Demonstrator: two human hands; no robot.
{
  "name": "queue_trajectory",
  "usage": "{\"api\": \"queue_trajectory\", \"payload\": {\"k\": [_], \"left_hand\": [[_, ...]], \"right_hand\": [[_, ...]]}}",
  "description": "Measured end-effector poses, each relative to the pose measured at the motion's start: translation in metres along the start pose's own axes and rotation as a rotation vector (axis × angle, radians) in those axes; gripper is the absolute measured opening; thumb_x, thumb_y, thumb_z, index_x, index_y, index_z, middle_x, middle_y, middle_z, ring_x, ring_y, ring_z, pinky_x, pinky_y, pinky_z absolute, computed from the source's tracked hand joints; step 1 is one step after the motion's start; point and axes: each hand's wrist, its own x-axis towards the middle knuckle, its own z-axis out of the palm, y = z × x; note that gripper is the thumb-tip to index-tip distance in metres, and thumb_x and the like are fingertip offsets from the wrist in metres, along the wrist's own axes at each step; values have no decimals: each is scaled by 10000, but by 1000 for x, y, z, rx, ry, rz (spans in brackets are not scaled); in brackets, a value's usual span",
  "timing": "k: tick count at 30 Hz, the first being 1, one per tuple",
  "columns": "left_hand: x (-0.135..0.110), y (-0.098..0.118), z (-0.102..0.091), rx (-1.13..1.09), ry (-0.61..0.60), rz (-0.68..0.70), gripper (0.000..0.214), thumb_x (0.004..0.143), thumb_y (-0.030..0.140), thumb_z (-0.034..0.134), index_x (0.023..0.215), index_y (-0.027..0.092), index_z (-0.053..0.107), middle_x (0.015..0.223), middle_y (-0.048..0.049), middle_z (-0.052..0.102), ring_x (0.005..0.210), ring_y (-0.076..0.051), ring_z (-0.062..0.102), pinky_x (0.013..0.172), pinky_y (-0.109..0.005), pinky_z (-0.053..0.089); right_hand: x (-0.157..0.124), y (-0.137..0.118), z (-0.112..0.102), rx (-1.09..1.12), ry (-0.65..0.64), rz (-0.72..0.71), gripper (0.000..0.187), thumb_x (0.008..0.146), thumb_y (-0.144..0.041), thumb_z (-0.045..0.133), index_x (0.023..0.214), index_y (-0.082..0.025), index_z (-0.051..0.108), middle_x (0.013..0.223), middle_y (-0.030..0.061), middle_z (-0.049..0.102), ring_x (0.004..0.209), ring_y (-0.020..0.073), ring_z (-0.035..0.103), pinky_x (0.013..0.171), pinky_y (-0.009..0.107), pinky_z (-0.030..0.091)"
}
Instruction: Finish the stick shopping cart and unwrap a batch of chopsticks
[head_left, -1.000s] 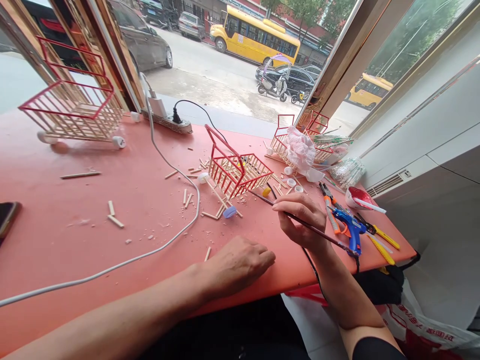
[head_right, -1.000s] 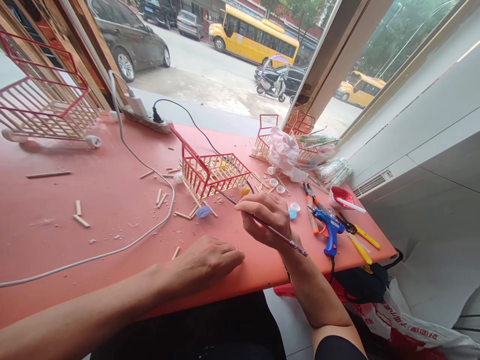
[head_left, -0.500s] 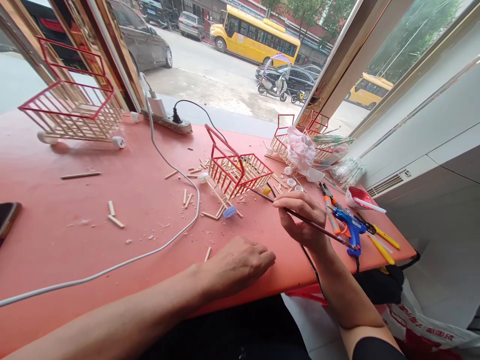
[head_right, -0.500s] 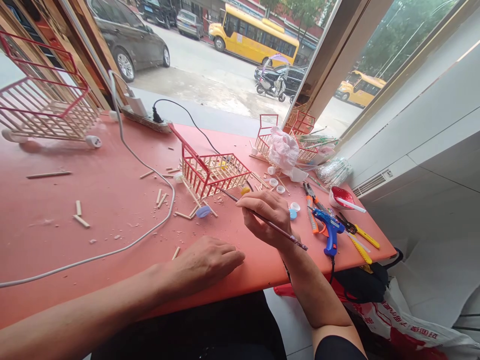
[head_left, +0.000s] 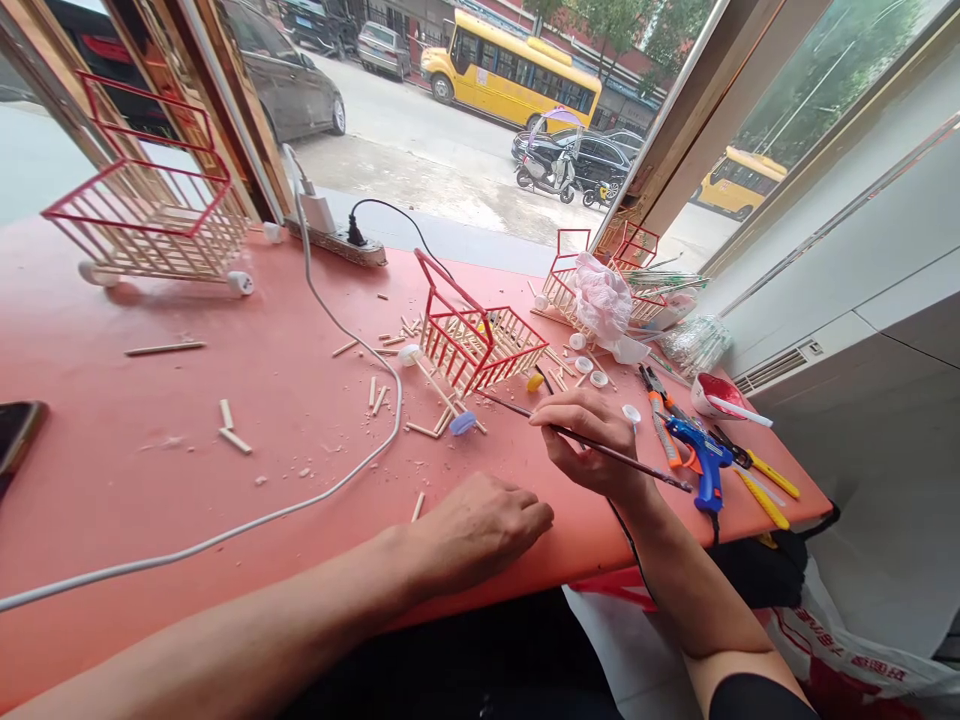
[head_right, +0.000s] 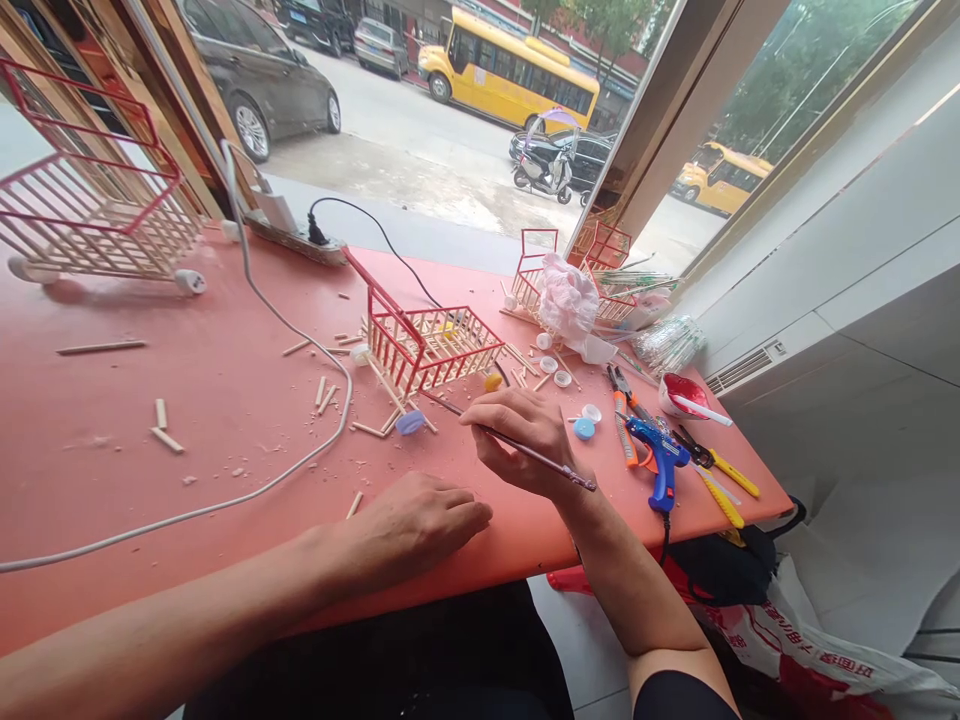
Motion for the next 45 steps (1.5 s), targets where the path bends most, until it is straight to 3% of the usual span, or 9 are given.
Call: {"api": "queue_trajectory", "payload": {"k": [8, 24, 31, 36, 45], "left_hand": [[0, -1, 0, 13, 20, 2, 263, 1022, 38, 497, 827, 189, 586, 725, 6, 646, 571, -151, 469, 541, -350, 239], [0, 0, 0, 19, 13, 4, 252, 1011, 25, 505, 843, 189, 596, 719, 0, 643, 569, -155, 478, 534, -354, 234], [-1, -1, 1, 14, 10, 9, 236, 1008, 29, 528, 847, 185, 601, 730, -4, 656, 573, -153, 488, 538, -356, 234], [-2, -1, 1, 5, 32, 15, 240, 1018, 36, 517, 850, 188, 595, 725, -5, 646, 576, -157, 495, 543, -355, 247], [0, 0, -2, -8, -5, 7, 252, 1026, 27, 502, 856, 191, 592, 737, -4, 646, 591, -154, 514, 561, -352, 266]], "right_hand": [[-1, -2, -3, -17, 59, 36, 244, 954, -46, 665, 1057, -258, 731, 951, 35, 823, 829, 163, 790, 787, 305, 645], [-1, 6, -4, -48, -17, 68, 254, 939, -38, 645, 1029, -265, 715, 945, 16, 818, 871, 178, 801, 812, 312, 635], [-2, 9, -6, -53, 38, 82, 245, 938, -34, 658, 1029, -256, 708, 945, 27, 806, 882, 186, 792, 840, 325, 633], [-1, 9, -5, -70, 2, 73, 225, 961, -52, 637, 1026, -260, 695, 933, 15, 804, 860, 174, 783, 827, 318, 621], [-4, 17, -14, -126, 81, 129, 226, 944, -57, 631, 1011, -265, 689, 885, 13, 778, 831, 192, 744, 807, 353, 613]]}}
